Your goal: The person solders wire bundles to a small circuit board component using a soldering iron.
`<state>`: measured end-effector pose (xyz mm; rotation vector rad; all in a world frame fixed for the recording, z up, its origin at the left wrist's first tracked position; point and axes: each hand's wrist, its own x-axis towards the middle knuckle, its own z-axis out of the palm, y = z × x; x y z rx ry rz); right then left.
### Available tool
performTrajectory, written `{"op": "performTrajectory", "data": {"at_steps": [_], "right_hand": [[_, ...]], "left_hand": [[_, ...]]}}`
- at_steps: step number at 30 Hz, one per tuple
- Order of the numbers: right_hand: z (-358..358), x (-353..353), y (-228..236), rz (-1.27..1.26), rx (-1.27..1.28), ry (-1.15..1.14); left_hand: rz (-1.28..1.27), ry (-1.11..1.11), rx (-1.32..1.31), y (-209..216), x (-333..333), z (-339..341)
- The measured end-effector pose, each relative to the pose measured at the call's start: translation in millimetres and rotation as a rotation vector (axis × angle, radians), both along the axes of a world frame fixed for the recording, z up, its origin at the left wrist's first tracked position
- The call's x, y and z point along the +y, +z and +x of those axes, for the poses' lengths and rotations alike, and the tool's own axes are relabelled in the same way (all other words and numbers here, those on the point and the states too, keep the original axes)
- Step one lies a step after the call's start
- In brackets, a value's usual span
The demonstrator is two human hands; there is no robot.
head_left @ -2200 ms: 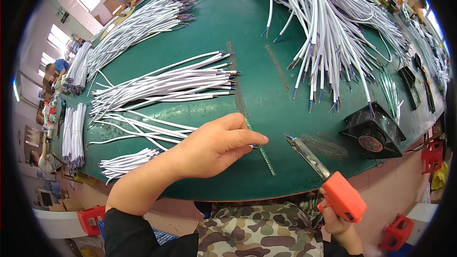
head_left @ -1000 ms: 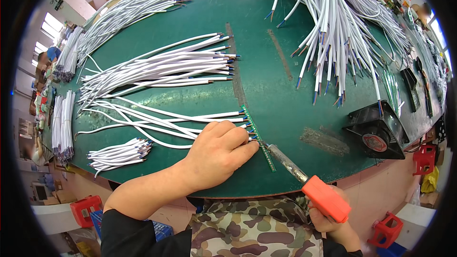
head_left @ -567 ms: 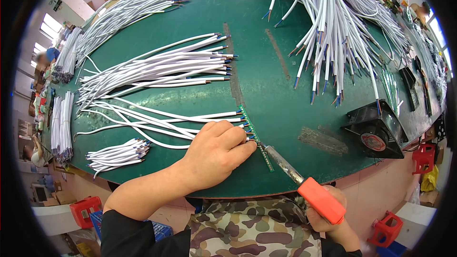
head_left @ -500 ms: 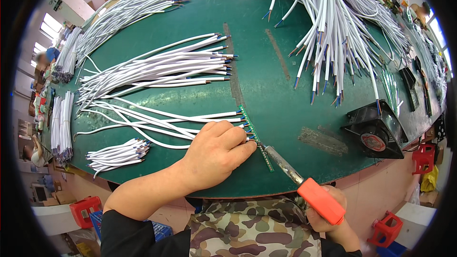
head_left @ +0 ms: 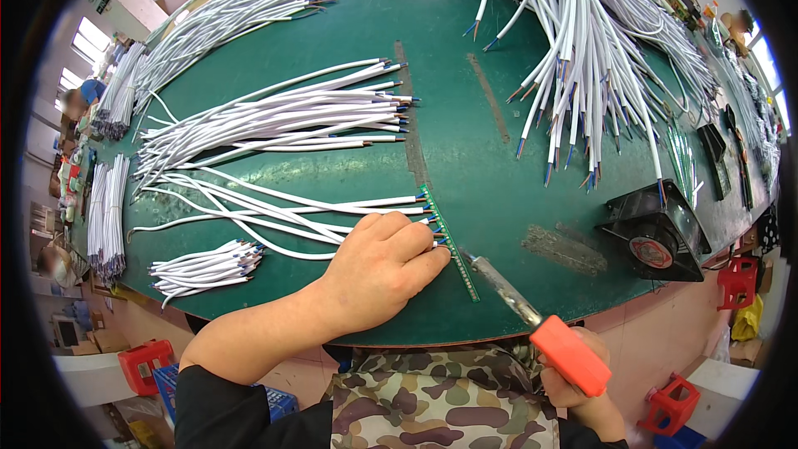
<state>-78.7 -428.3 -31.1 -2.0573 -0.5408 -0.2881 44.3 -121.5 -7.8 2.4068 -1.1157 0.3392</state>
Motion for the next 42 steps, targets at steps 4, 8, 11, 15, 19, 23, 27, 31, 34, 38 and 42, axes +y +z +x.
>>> {"op": "performTrajectory", "data": {"at_steps": [4,8,11,15,19,23,27,31,34,38,42], "right_hand": [[-3,0,1,0.005,-0.012,-0.080],[-4,-1,-3,0.017,-0.031,-0.099],[-6,2,-5,0.015,-0.025,-0.124],[-9,-1,-5,0.038,-0.020,-0.112],[-8,-5,8,-0.002,0.066,-0.092],[-17,-6,6,0.107,0.177,-0.141],[-14,-2,10,0.163,0.175,-0.099],[-21,-6,12,0.161,0.254,-0.159],[-12,-9,18,0.073,0.168,-0.084],[-25,-17,-5,-0.038,0.014,-0.141],[-27,-21,-5,0.011,0.110,-0.150]], "left_hand": [[0.012,0.003,-0.002,1,1,0],[0.014,0.007,-0.006,0,2,0],[0.009,0.007,-0.010,1,2,0],[0.004,0.001,-0.003,1,1,-2],[-0.025,0.033,0.009,17,6,1],[-0.029,0.241,-0.095,30,36,48],[0.337,0.351,-0.091,11,78,82],[0.528,0.273,-0.219,15,70,85],[0.535,0.213,-0.260,19,75,91],[0.093,0.110,-0.123,35,67,82],[-0.009,-0.207,0.140,58,39,44]]}}
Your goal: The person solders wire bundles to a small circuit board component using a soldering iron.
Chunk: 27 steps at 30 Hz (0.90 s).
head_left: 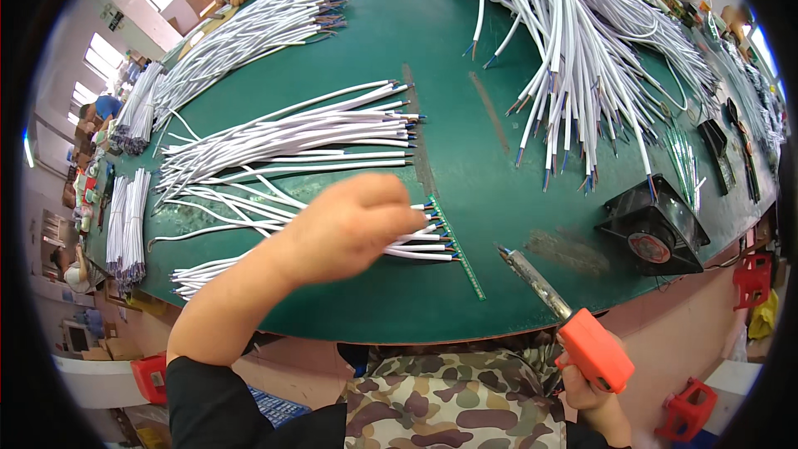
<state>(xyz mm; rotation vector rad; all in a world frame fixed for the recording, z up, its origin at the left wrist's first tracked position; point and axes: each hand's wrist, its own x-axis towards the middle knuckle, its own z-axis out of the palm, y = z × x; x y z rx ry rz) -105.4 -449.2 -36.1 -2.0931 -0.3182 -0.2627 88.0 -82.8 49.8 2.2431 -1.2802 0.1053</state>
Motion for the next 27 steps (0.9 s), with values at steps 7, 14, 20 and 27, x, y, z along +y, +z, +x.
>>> {"op": "performTrajectory", "data": {"at_steps": [7,14,20,27], "right_hand": [[1,-8,-9,-0.047,-0.135,0.120],[-6,-16,-12,-0.109,-0.115,0.107],[-2,-12,-8,-0.104,-0.166,0.118],[2,6,6,0.016,-0.100,-0.024]], "left_hand": [[-0.296,0.051,0.631,-15,-36,-40],[-0.218,0.080,0.738,-18,-30,-34],[-0.461,0.116,1.222,-25,-20,-36],[-0.120,0.393,0.696,-14,-42,-57]]}}
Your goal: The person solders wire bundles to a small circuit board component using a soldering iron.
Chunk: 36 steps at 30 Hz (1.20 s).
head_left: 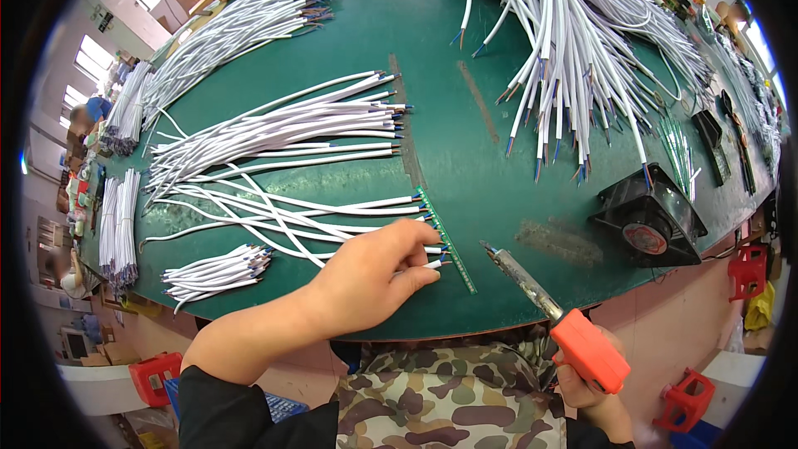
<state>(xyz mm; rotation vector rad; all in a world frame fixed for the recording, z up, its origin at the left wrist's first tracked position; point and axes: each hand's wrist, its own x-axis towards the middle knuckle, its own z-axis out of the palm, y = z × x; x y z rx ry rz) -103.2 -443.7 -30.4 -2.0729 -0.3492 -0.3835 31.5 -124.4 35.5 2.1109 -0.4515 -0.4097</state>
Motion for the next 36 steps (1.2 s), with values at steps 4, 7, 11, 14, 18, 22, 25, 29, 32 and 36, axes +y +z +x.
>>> {"op": "performTrajectory", "data": {"at_steps": [4,7,11,14,18,22,25,29,32,36], "right_hand": [[0,1,1,0.001,0.053,0.009],[4,6,4,0.030,0.068,0.029],[2,7,-1,0.019,0.033,0.020],[6,9,2,-0.022,0.016,0.038],[11,12,5,0.005,0.056,0.050],[17,15,2,0.020,0.027,0.097],[18,15,-2,-0.010,0.003,0.107],[20,14,-2,-0.042,-0.030,0.131],[20,11,-7,-0.114,-0.111,0.149],[24,10,-2,-0.022,-0.116,0.224]], "left_hand": [[0.124,-0.190,-0.705,-37,0,-5],[0.208,-0.212,-0.870,-41,-4,-7],[0.202,-0.204,-0.914,-46,-6,-5],[0.194,-0.212,-0.937,-47,-6,-5],[0.198,-0.226,-0.923,-46,-5,-4],[0.195,-0.228,-0.904,-47,-6,-4],[0.197,-0.224,-0.893,-45,-6,-4],[0.213,-0.219,-0.890,-45,-7,-4],[0.214,-0.216,-0.889,-45,-7,-4],[0.220,-0.217,-0.878,-45,-7,-4]]}}
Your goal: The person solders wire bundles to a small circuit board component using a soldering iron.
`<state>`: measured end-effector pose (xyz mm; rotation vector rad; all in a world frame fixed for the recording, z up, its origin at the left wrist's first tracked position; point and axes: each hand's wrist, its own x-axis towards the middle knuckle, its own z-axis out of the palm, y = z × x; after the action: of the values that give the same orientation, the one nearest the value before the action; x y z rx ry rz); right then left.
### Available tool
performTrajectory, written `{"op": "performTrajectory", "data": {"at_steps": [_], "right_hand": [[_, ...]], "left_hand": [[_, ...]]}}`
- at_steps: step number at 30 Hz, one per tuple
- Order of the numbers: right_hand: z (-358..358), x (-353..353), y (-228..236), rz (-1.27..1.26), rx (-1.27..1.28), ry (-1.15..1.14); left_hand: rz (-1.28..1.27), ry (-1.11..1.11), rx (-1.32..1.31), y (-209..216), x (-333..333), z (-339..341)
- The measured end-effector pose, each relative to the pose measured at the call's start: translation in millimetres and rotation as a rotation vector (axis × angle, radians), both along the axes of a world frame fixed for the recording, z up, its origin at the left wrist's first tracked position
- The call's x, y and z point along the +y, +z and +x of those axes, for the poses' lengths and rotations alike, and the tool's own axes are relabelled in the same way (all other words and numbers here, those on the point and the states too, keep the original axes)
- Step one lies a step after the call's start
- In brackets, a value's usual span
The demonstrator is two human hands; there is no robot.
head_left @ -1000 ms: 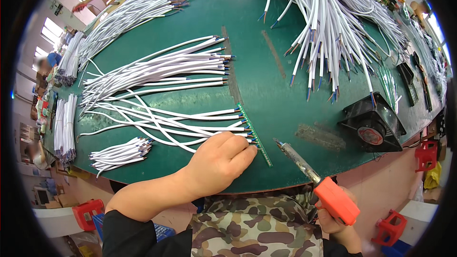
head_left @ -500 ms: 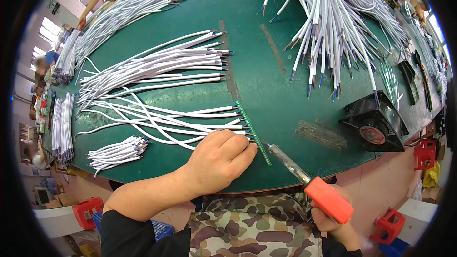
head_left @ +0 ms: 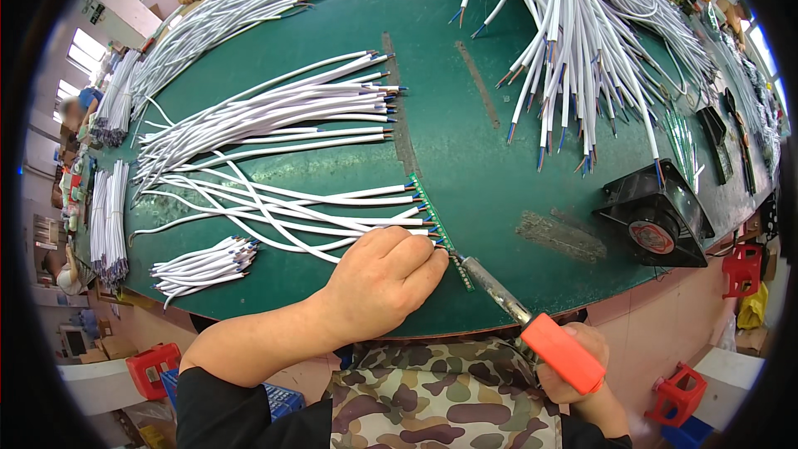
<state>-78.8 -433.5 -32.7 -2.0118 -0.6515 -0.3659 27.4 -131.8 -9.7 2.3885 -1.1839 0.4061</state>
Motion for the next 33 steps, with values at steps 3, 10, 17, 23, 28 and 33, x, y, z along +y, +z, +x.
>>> {"op": "performTrajectory", "data": {"at_steps": [3,10,17,23,28,33], "right_hand": [[1,-4,-1,-0.080,-0.026,0.059],[2,-1,-3,-0.041,-0.038,0.031],[1,-4,-3,-0.035,-0.010,0.014],[5,-5,-1,-0.073,-0.036,0.094],[-5,-3,-1,-0.003,0.011,-0.039],[-8,2,8,-0.060,0.077,-0.154]], "left_hand": [[0.005,0.005,0.003,1,0,0],[0.021,0.015,0.007,1,-1,-1],[0.032,0.023,0.016,2,-2,-2],[0.025,0.025,0.009,2,-2,-2],[0.019,0.018,0.013,2,-1,-2],[0.027,0.014,0.010,3,0,-2]]}}
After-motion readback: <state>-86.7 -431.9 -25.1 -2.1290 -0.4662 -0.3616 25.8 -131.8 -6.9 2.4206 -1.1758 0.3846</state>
